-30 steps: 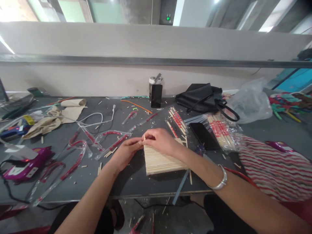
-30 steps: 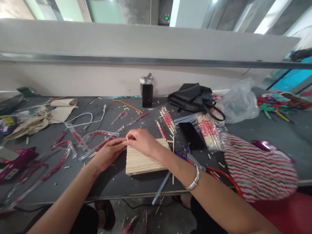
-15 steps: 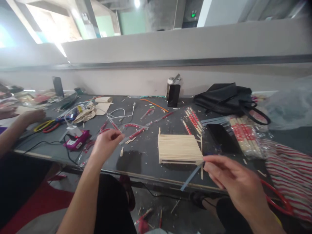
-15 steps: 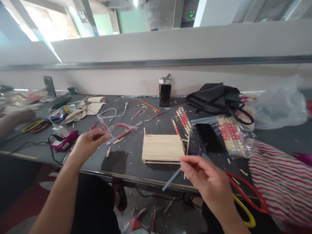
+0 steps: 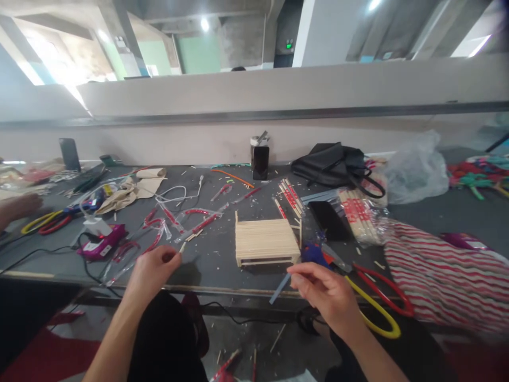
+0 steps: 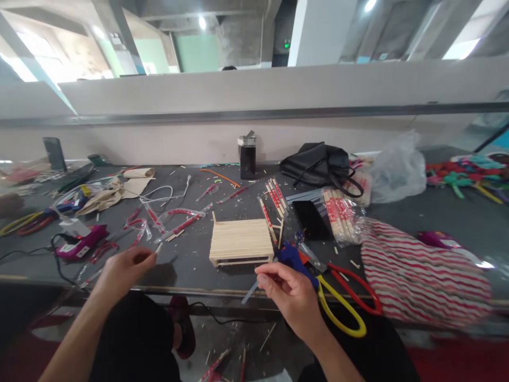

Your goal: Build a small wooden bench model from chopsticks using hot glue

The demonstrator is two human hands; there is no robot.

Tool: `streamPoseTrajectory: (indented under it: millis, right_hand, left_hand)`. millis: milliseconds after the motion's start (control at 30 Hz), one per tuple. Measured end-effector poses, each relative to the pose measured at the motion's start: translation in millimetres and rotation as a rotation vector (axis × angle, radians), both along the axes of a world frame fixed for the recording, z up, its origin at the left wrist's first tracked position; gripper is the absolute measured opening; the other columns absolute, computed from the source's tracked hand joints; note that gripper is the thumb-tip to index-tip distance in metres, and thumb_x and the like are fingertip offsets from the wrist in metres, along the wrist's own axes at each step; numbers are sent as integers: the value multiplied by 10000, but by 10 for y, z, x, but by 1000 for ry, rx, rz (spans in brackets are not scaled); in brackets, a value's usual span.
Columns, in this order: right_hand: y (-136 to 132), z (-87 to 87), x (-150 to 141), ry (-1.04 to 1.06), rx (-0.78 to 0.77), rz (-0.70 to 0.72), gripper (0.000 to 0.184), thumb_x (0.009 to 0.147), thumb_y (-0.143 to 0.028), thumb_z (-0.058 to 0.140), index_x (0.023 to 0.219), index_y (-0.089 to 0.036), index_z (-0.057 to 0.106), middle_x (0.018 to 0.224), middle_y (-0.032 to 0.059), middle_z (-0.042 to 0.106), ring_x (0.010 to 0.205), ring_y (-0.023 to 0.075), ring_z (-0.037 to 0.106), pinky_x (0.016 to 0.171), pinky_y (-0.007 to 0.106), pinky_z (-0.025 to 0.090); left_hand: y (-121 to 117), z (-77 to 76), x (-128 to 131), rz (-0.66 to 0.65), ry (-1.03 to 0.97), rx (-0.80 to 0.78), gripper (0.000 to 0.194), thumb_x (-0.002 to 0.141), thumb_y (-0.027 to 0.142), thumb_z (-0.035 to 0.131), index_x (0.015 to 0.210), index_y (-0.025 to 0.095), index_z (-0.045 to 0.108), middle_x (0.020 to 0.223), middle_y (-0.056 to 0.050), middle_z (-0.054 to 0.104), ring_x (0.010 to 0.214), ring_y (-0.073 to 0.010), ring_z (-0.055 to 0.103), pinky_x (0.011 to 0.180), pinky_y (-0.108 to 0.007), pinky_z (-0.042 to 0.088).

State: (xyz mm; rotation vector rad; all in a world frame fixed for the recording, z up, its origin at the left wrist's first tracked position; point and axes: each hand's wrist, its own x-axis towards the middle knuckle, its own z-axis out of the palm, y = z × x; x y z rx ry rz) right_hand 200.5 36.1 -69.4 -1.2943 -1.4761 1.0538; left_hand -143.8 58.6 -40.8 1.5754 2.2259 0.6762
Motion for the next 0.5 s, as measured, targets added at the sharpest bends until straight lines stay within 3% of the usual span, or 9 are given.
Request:
streamPoseTrajectory:
  millis: [67, 200, 333, 500]
  right_hand:
    - [-1, 33, -33, 81, -42, 21, 240, 813, -430, 650, 875, -207, 714, 633, 18, 653, 483, 113, 542, 410, 205, 428]
    - [60, 207, -143, 279, -129, 114, 289, 799, -416, 684, 983, -193, 702, 681, 13, 640, 462, 70, 458, 383, 181, 338]
    - [168, 388, -145, 436, -170, 246, 343, 785, -403, 711, 1059, -199, 697, 671, -13, 590, 447, 41, 394, 386, 171, 281]
    - [296, 481, 20, 461, -150, 293, 217, 823, -355, 688, 982, -208, 706, 636, -17, 594, 459, 39, 383, 403, 168, 248]
  left_hand:
    - [-80, 107, 256, -87, -394, 80, 229, 714, 431, 638, 674, 206, 625, 515, 13, 562, 510, -158, 514, 533, -262, 382]
    - [-150, 306, 942, -354, -1012, -48, 242, 684, 395, 732, 703, 194, 599, 600, -2, 643, 403, -121, 529, 414, -235, 391]
    - [-33, 406, 1459, -575, -1297, -307, 215, 721, 312, 727, 723, 152, 584, 595, -17, 650, 362, -78, 516, 372, -177, 360]
    - [213, 395, 1717, -618, -1511, -409, 212, 734, 284, 723, 748, 138, 570, 599, -2, 631, 369, -60, 508, 374, -163, 391]
